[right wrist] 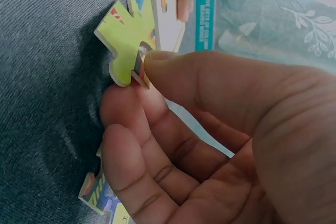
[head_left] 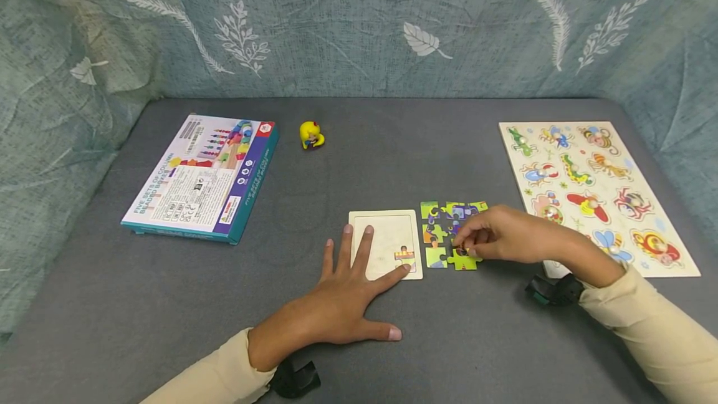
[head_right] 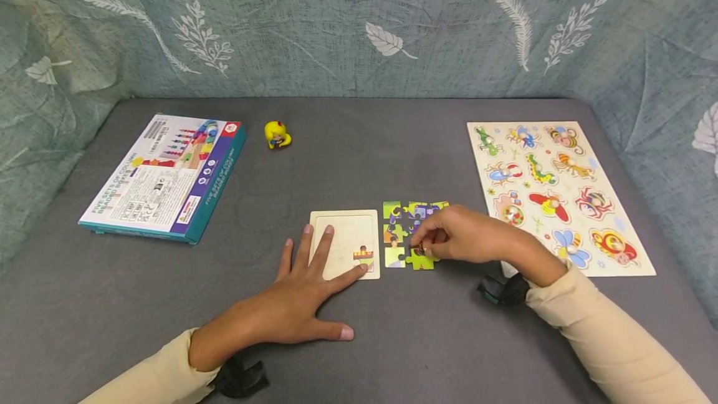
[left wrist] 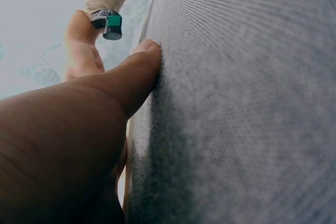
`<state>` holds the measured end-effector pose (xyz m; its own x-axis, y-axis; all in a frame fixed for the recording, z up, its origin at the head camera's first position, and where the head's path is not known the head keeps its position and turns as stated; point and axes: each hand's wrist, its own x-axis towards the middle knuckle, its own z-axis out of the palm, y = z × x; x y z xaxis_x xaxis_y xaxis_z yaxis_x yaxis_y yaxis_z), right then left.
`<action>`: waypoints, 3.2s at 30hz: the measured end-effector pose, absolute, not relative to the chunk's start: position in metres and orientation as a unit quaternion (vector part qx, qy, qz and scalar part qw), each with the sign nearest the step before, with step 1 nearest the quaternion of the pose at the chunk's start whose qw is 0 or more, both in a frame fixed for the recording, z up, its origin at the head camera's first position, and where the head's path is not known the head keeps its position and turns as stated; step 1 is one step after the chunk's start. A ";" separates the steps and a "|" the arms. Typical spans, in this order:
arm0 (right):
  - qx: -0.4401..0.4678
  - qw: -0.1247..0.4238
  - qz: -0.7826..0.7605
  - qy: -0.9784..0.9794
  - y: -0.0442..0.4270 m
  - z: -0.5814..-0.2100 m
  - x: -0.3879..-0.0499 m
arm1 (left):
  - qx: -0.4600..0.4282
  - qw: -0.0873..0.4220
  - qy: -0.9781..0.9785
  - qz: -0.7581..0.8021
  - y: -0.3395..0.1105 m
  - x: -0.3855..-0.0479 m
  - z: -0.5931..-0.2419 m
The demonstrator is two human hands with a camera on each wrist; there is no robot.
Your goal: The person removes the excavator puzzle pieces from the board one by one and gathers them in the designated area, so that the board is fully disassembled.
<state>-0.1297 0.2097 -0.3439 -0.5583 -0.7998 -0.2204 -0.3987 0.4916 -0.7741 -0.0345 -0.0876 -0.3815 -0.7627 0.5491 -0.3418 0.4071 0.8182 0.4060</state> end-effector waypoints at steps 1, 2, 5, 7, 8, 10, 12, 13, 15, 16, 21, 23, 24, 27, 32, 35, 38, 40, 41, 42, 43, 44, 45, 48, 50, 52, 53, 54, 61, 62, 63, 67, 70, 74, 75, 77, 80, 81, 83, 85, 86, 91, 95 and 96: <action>-0.369 0.291 -0.345 0.812 0.210 -0.344 -0.130 | 0.258 0.229 0.926 0.156 -0.088 -0.034 -0.381; -0.370 0.290 -0.346 0.812 0.210 -0.344 -0.129 | 0.258 0.229 0.925 0.157 -0.088 -0.034 -0.381; -0.370 0.289 -0.345 0.812 0.210 -0.343 -0.130 | 0.257 0.231 0.925 0.158 -0.088 -0.034 -0.381; -0.370 0.290 -0.345 0.813 0.210 -0.342 -0.130 | 0.257 0.232 0.925 0.159 -0.088 -0.034 -0.381; -0.370 0.290 -0.344 0.813 0.210 -0.342 -0.130 | 0.257 0.232 0.924 0.159 -0.088 -0.034 -0.381; -0.370 0.291 -0.343 0.813 0.210 -0.342 -0.130 | 0.258 0.232 0.924 0.158 -0.088 -0.034 -0.381; -0.370 0.291 -0.344 0.813 0.210 -0.342 -0.130 | 0.259 0.231 0.925 0.158 -0.088 -0.034 -0.381; -0.370 0.290 -0.344 0.813 0.210 -0.342 -0.130 | 0.259 0.230 0.925 0.159 -0.088 -0.034 -0.381; -0.370 0.290 -0.344 0.813 0.211 -0.343 -0.130 | 0.260 0.227 0.925 0.159 -0.088 -0.034 -0.381; -0.369 0.290 -0.343 0.813 0.211 -0.343 -0.130 | 0.260 0.227 0.925 0.159 -0.088 -0.034 -0.381; -0.362 0.295 -0.346 0.814 0.212 -0.343 -0.130 | 0.261 0.227 0.925 0.156 -0.089 -0.034 -0.381; -0.360 0.295 -0.346 0.815 0.212 -0.343 -0.130 | 0.262 0.226 0.925 0.157 -0.089 -0.034 -0.381; -0.359 0.294 -0.346 0.815 0.213 -0.343 -0.130 | 0.262 0.226 0.925 0.159 -0.089 -0.034 -0.381; -0.358 0.292 -0.346 0.817 0.213 -0.343 -0.130 | 0.262 0.226 0.924 0.164 -0.089 -0.034 -0.381; -0.354 0.294 -0.348 0.817 0.213 -0.342 -0.130 | 0.262 0.226 0.924 0.162 -0.089 -0.034 -0.382; -0.352 0.293 -0.349 0.817 0.214 -0.342 -0.129 | 0.262 0.229 0.923 0.162 -0.089 -0.033 -0.381; -0.352 0.290 -0.349 0.819 0.215 -0.343 -0.129 | 0.261 0.230 0.923 0.164 -0.088 -0.033 -0.381; -0.352 0.291 -0.348 0.819 0.215 -0.343 -0.129 | 0.262 0.229 0.923 0.164 -0.088 -0.033 -0.381; -0.351 0.291 -0.347 0.820 0.215 -0.343 -0.129 | 0.263 0.229 0.923 0.164 -0.088 -0.033 -0.381; -0.351 0.292 -0.346 0.820 0.215 -0.343 -0.128 | 0.263 0.229 0.923 0.164 -0.089 -0.033 -0.381; -0.350 0.292 -0.345 0.821 0.215 -0.344 -0.128 | 0.263 0.230 0.923 0.164 -0.089 -0.033 -0.381; -0.349 0.293 -0.343 0.821 0.215 -0.344 -0.128 | 0.263 0.230 0.922 0.164 -0.089 -0.034 -0.381; -0.348 0.295 -0.342 0.821 0.215 -0.344 -0.128 | 0.263 0.231 0.922 0.164 -0.089 -0.034 -0.381; -0.348 0.299 -0.339 0.821 0.215 -0.343 -0.128 | 0.262 0.233 0.922 0.163 -0.089 -0.034 -0.381; -0.348 0.303 -0.338 0.820 0.215 -0.343 -0.129 | 0.261 0.233 0.923 0.162 -0.089 -0.034 -0.381; -0.348 0.305 -0.339 0.819 0.215 -0.343 -0.129 | 0.261 0.233 0.923 0.161 -0.089 -0.035 -0.382; -0.347 0.306 -0.339 0.819 0.215 -0.343 -0.129 | 0.261 0.232 0.923 0.160 -0.089 -0.035 -0.382; -0.346 0.306 -0.340 0.819 0.215 -0.343 -0.129 | 0.262 0.231 0.923 0.159 -0.089 -0.035 -0.382; -0.352 0.289 -0.351 0.818 0.212 -0.339 -0.128 | 0.258 0.216 0.929 0.151 -0.089 -0.031 -0.380; -0.353 0.285 -0.353 0.818 0.212 -0.339 -0.128 | 0.259 0.212 0.930 0.151 -0.088 -0.030 -0.379; -0.354 0.282 -0.355 0.818 0.211 -0.338 -0.129 | 0.260 0.208 0.930 0.154 -0.088 -0.030 -0.379; -0.354 0.278 -0.361 0.817 0.208 -0.338 -0.130 | 0.270 0.200 0.926 0.170 -0.084 -0.028 -0.375; -0.359 0.272 -0.360 0.817 0.204 -0.339 -0.131 | 0.280 0.208 0.921 0.173 -0.080 -0.027 -0.372; -0.373 0.262 -0.355 0.816 0.197 -0.340 -0.132 | 0.295 0.213 0.917 0.162 -0.075 -0.026 -0.371; -0.376 0.260 -0.353 0.816 0.195 -0.339 -0.133 | 0.298 0.212 0.917 0.161 -0.074 -0.026 -0.371; -0.384 0.255 -0.353 0.814 0.191 -0.339 -0.134 | 0.303 0.206 0.917 0.160 -0.072 -0.027 -0.372; -0.395 0.242 -0.354 0.813 0.186 -0.339 -0.137 | 0.306 0.199 0.916 0.164 -0.070 -0.028 -0.374; -0.397 0.237 -0.354 0.813 0.184 -0.340 -0.138 | 0.307 0.198 0.916 0.163 -0.070 -0.029 -0.375; -0.400 0.230 -0.355 0.813 0.182 -0.340 -0.139 | 0.309 0.196 0.917 0.161 -0.070 -0.030 -0.375; -0.399 0.229 -0.356 0.813 0.180 -0.341 -0.139 | 0.310 0.200 0.916 0.159 -0.070 -0.031 -0.375; -0.398 0.229 -0.357 0.813 0.179 -0.341 -0.139 | 0.312 0.202 0.915 0.157 -0.070 -0.031 -0.375; -0.396 0.237 -0.364 0.809 0.172 -0.343 -0.139 | 0.319 0.213 0.910 0.157 -0.071 -0.033 -0.376; -0.400 0.240 -0.369 0.804 0.165 -0.345 -0.138 | 0.325 0.221 0.906 0.156 -0.074 -0.034 -0.377; -0.401 0.240 -0.370 0.803 0.164 -0.346 -0.138 | 0.326 0.221 0.906 0.154 -0.075 -0.034 -0.378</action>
